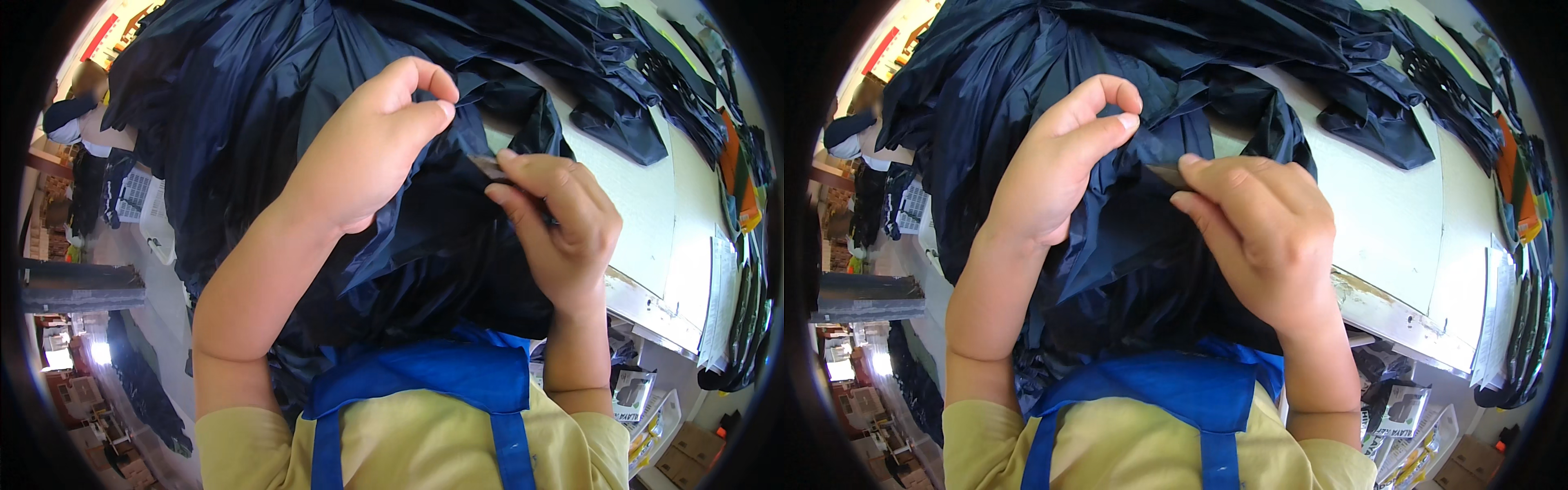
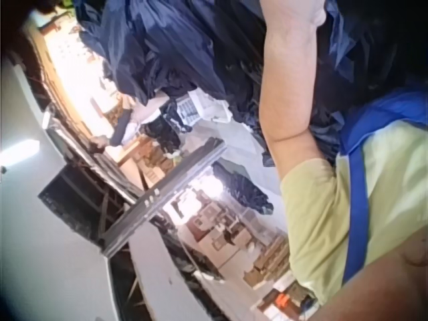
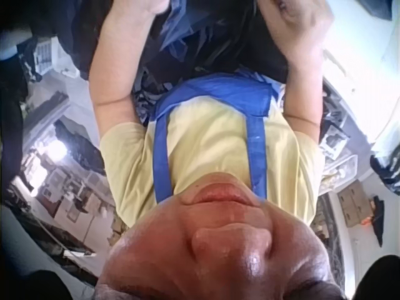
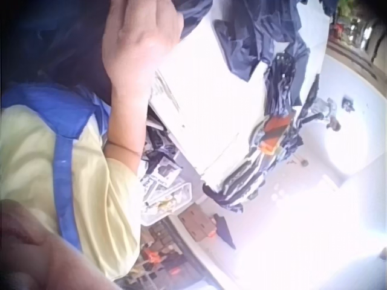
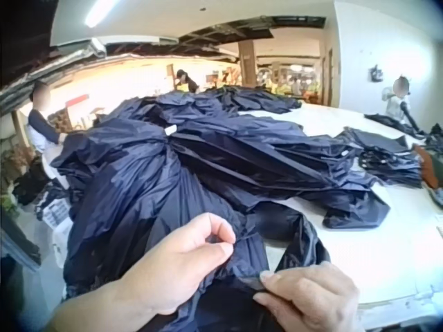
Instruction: The person repeatedly picks up dark fabric pieces from a large pile and uses small scissors to trim edges and remove loose threads. The person handles the fabric one at a time, turning pieces over to access different sides, and places trimmed pieces back onto the pile.
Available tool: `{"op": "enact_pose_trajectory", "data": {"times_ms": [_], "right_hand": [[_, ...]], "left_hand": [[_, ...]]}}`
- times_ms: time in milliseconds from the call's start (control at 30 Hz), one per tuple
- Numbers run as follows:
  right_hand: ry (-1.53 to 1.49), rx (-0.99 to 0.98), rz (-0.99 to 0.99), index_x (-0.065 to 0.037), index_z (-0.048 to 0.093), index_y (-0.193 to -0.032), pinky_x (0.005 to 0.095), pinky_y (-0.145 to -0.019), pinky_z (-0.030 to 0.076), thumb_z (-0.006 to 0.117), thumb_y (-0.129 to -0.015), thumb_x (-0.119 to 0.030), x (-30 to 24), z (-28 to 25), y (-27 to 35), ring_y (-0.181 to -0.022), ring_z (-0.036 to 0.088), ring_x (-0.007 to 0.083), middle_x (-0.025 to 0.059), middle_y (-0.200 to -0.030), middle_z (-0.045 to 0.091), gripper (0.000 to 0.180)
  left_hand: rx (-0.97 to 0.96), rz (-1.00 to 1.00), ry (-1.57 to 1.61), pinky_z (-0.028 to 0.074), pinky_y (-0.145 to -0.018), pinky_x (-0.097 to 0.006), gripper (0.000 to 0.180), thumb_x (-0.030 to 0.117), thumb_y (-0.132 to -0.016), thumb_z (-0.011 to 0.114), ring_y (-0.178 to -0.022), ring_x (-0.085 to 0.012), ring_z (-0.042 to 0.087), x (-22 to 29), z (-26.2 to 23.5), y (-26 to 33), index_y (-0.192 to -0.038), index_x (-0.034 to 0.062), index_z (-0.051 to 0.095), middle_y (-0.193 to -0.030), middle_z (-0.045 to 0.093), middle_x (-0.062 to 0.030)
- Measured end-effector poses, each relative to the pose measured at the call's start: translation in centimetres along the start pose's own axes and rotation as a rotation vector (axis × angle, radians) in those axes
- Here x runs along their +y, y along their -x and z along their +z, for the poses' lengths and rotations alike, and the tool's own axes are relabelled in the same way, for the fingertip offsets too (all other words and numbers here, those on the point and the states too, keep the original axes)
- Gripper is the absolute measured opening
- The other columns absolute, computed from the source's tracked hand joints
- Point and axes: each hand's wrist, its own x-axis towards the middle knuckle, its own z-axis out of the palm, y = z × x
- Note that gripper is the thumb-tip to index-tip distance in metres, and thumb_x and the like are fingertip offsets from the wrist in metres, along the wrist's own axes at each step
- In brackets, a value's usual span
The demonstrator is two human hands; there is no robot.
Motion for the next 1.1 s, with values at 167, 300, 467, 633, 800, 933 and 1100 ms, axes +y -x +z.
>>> {"op": "enact_pose_trajectory", "data": {"times_ms": [167,300,467,633,800,933,1100], "right_hand": [[-0.141,-0.092,0.255,-0.004,0.063,-0.099,0.0232,-0.056,0.042,0.080,-0.068,-0.010,1.2,-2.9,0.3,-0.066,0.056,0.0112,0.0041,-0.085,0.063,0.036],[0.302,-0.263,0.456,-0.007,0.057,-0.120,0.0270,-0.063,0.047,0.080,-0.070,-0.018,8.1,-7.4,-0.5,-0.071,0.055,0.0149,0.0067,-0.096,0.060,0.056],[0.717,-0.376,0.488,-0.004,0.058,-0.114,0.0345,-0.082,0.049,0.066,-0.082,-0.015,18.1,-10.9,0.5,-0.095,0.063,0.0262,0.0139,-0.110,0.064,0.035],[0.004,-0.046,0.609,-0.005,0.061,-0.094,0.0224,-0.051,0.034,0.063,-0.089,-0.022,13.9,-12.0,-1.6,-0.053,0.044,0.0063,-0.0011,-0.061,0.051,0.018],[-0.643,0.046,0.748,-0.008,0.062,-0.091,0.0149,-0.043,0.025,0.064,-0.091,-0.025,4.1,-11.5,-1.8,-0.047,0.037,-0.0014,-0.0083,-0.062,0.049,0.017],[-0.543,-0.156,0.745,-0.005,0.059,-0.087,0.0185,-0.046,0.027,0.059,-0.093,-0.020,3.0,-11.1,-0.3,-0.051,0.034,0.0014,-0.0071,-0.061,0.044,0.016],[-0.100,-0.312,0.332,-0.003,0.060,-0.092,0.0240,-0.053,0.036,0.069,-0.082,-0.011,3.1,-10.8,2.9,-0.057,0.038,0.0103,0.0045,-0.071,0.052,0.016]], "left_hand": [[-0.316,0.066,-0.688,0.042,-0.061,-0.028,0.020,0.008,-0.086,0.055,-0.064,-0.0148,0.055,0.7,-1.4,1.8,-0.106,0.0072,0.053,-0.073,0.057,-0.0044],[-0.477,-0.036,-1.089,0.048,-0.064,-0.037,0.039,0.008,-0.080,0.061,-0.069,-0.0328,0.063,0.9,-3.4,3.3,-0.118,0.0074,0.052,-0.071,0.063,-0.0154],[-0.478,0.138,-1.030,0.047,-0.068,-0.037,0.037,0.013,-0.080,0.064,-0.073,-0.0305,0.061,1.2,-1.9,2.4,-0.115,0.0053,0.054,-0.075,0.063,-0.0111],[-0.275,0.479,-0.931,0.047,-0.076,-0.034,0.041,0.014,-0.081,0.065,-0.093,-0.0246,0.057,1.1,1.6,1.2,-0.120,0.0068,0.054,-0.106,0.058,-0.0109],[-0.215,0.441,-0.462,0.049,-0.084,-0.033,0.077,0.014,-0.077,0.074,-0.109,-0.0233,0.055,1.3,6.4,0.2,-0.140,0.0053,0.030,-0.130,0.048,-0.0141],[-0.283,0.289,0.275,0.053,-0.084,-0.038,0.082,0.008,-0.079,0.070,-0.110,-0.0215,0.056,1.2,7.6,-0.4,-0.144,0.0087,0.019,-0.128,0.048,-0.0130],[-0.298,0.035,0.518,0.057,-0.073,-0.034,0.057,0.003,-0.086,0.060,-0.091,-0.0155,0.063,0.3,6.9,1.7,-0.136,0.0074,0.032,-0.103,0.062,-0.0099]]}}
